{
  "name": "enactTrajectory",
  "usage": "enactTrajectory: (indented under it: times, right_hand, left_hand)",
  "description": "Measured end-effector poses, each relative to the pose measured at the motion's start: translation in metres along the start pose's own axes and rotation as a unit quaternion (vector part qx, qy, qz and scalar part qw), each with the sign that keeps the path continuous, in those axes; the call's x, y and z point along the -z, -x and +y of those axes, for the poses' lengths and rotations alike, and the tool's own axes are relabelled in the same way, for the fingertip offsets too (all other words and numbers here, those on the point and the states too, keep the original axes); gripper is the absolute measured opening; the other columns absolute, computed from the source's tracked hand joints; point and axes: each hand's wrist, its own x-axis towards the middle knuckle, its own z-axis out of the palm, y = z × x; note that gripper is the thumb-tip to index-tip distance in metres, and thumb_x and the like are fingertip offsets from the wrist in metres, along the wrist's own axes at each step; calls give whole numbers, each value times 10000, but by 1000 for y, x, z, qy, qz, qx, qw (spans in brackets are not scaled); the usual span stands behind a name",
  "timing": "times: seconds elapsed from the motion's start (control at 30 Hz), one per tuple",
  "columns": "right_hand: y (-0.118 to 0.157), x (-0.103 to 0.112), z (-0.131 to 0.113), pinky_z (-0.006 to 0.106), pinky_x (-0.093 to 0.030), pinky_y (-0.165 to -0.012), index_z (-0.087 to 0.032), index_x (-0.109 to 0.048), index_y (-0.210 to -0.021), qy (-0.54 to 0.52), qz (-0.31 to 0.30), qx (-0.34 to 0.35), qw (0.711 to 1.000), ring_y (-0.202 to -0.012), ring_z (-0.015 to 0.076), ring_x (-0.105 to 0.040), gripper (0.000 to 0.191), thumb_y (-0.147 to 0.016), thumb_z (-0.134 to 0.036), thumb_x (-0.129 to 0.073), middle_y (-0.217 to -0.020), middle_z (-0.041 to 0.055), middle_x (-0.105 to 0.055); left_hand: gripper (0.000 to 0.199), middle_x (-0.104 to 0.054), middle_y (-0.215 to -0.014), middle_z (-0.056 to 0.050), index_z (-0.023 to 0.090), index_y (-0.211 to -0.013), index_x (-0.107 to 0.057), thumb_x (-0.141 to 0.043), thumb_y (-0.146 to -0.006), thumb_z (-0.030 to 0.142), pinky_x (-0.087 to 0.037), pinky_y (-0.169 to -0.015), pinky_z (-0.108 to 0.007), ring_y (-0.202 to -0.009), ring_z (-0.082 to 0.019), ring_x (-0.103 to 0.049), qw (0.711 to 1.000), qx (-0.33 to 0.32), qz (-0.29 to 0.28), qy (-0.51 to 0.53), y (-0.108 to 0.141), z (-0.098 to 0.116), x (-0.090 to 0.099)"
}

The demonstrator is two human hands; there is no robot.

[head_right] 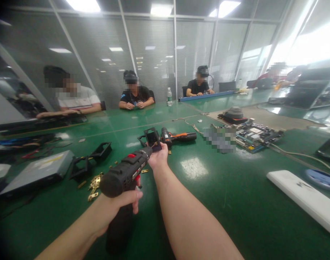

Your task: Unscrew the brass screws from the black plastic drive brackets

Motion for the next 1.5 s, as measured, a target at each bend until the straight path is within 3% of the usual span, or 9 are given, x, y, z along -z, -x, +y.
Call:
enactTrajectory:
  times: [0.47, 0.9, 1.5]
  right_hand:
    - [3, 0, 1, 357, -617, -777, -146, -675, -1176, -22, 7, -15, 1000, -866, 180, -705, 384, -1054, -505, -612, -1073, 68, -715]
    - [13, -8, -1, 374, -624, -809, -154, -658, -1254, -39, -4, 4, 999, -935, 197, -708, 350, -1055, -441, -630, -1170, 85, -702]
    - [7, -2, -2, 424, -630, -883, -163, -640, -1316, -15, 6, -57, 998, -1048, 233, -708, 353, -1042, -385, -664, -1275, 104, -680]
  left_hand:
    - [234, -669, -522, 1, 210, -855, -664, -745, -716, 381, -448, -761, -385, -596, -224, -606, 1000, 10, -2, 8, -1, -3, 1]
    - [203, -667, -534, 4, 200, -860, -672, -748, -739, 344, -480, -746, -383, -560, -217, -622, 1000, -10, -6, 11, -3, -4, 1]
    - [280, -668, -530, 17, 208, -908, -659, -744, -723, 400, -450, -795, -411, -596, -226, -609, 1000, 10, -5, -4, -4, -6, 2]
